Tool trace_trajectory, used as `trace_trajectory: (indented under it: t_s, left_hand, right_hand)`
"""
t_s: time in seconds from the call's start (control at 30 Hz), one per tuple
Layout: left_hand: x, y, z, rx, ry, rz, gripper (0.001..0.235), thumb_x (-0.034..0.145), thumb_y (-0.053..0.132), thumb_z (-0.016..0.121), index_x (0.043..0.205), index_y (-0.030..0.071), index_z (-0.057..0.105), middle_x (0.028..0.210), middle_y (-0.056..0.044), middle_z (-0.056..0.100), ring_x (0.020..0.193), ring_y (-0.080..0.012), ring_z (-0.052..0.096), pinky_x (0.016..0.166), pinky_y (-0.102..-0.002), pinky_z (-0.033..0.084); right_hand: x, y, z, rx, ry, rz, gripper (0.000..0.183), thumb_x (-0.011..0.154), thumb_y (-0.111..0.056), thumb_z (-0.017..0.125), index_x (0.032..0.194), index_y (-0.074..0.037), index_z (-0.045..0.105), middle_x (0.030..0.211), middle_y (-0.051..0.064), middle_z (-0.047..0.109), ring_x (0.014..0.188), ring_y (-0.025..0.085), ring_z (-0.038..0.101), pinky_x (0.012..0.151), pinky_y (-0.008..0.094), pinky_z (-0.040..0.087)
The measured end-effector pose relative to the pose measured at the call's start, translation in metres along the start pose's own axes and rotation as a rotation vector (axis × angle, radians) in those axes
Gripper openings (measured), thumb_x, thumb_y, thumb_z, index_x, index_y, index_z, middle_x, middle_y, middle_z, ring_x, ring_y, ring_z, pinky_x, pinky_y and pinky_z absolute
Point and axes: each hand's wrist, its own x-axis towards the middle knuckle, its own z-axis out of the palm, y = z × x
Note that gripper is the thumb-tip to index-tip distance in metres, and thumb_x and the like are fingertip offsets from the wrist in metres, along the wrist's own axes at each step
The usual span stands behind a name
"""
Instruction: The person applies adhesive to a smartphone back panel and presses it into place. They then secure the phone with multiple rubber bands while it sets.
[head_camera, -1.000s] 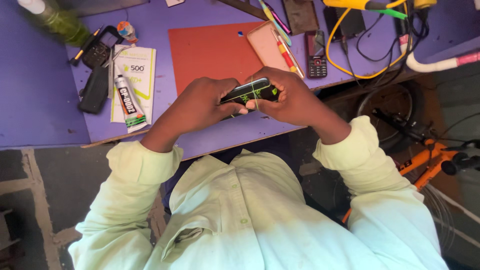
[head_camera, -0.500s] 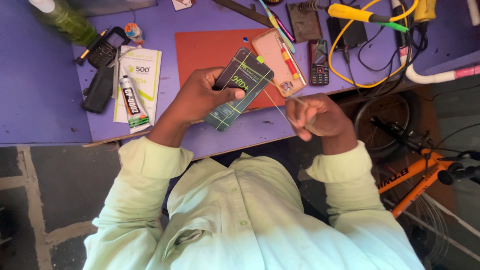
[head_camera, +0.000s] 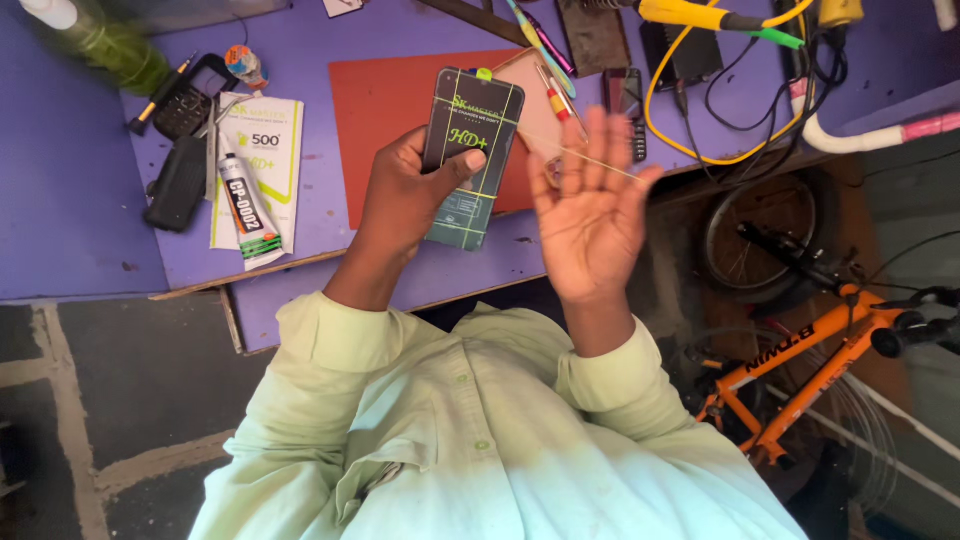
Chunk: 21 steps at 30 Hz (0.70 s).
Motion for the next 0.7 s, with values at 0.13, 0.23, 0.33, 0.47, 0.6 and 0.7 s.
trace_trajectory:
  t_s: [0.13,0.23,0.33,0.47,0.6,0.7]
  left_hand:
    - [-0.005,0.009,-0.005,0.271,-0.022,0.061,0.019,0.093,0.014,0.08,0.106,0.002,0.073,0.087,0.0,0.071,0.074,-0.0044,0.058,0.065,-0.024,0.05]
    - [-0.017,0.03,-0.022,0.658,-0.172,-0.014,0.023,0.087,0.019,0.082,0.101,0.004,0.072,0.078,-0.004,0.071,0.067,-0.0099,0.061,0.062,-0.029,0.051]
    - [-0.022,0.046,-0.028,0.945,-0.334,-0.014,0.027,0.081,0.025,0.084,0.098,0.006,0.073,0.074,-0.01,0.07,0.063,-0.0199,0.064,0.062,-0.036,0.05]
    - [-0.023,0.05,-0.018,1.084,-0.455,-0.021,0.031,0.078,0.028,0.082,0.104,0.012,0.074,0.074,-0.013,0.07,0.063,-0.0274,0.065,0.063,-0.04,0.05]
    - [-0.023,0.052,-0.023,0.957,-0.387,0.049,0.031,0.08,0.026,0.085,0.1,0.005,0.072,0.076,-0.013,0.069,0.065,-0.0218,0.065,0.064,-0.037,0.051]
    - [-0.022,0.05,-0.031,0.704,-0.34,-0.147,0.029,0.082,0.02,0.085,0.101,0.002,0.074,0.077,-0.008,0.07,0.069,-0.0103,0.058,0.063,-0.033,0.05]
  right_hand:
    - [0.013,0.001,0.013,-0.324,-0.116,0.27,0.089,0.097,-0.059,0.065,0.161,-0.007,0.032,0.166,0.006,0.041,0.155,0.021,0.037,0.127,0.049,0.033]
    - [0.034,-0.019,0.014,-0.642,-0.358,0.456,0.096,0.094,-0.059,0.071,0.162,-0.003,0.032,0.162,0.011,0.045,0.147,0.022,0.046,0.124,0.043,0.037]
    - [0.061,-0.035,0.022,-1.041,-0.708,0.593,0.089,0.093,-0.047,0.076,0.159,-0.001,0.037,0.158,0.012,0.05,0.143,0.019,0.052,0.121,0.037,0.041]
    - [0.084,-0.034,0.048,-1.514,-0.924,0.882,0.075,0.083,-0.024,0.083,0.149,-0.006,0.051,0.132,0.01,0.069,0.117,0.016,0.064,0.102,0.033,0.052]
    - [0.089,-0.028,0.078,-1.736,-1.023,0.82,0.057,0.078,-0.02,0.09,0.126,-0.006,0.064,0.111,0.007,0.077,0.102,0.014,0.071,0.091,0.032,0.057]
    - [0.081,-0.033,0.083,-1.553,-1.041,0.634,0.072,0.076,-0.015,0.086,0.137,0.0,0.052,0.12,0.008,0.071,0.111,0.015,0.066,0.094,0.034,0.052]
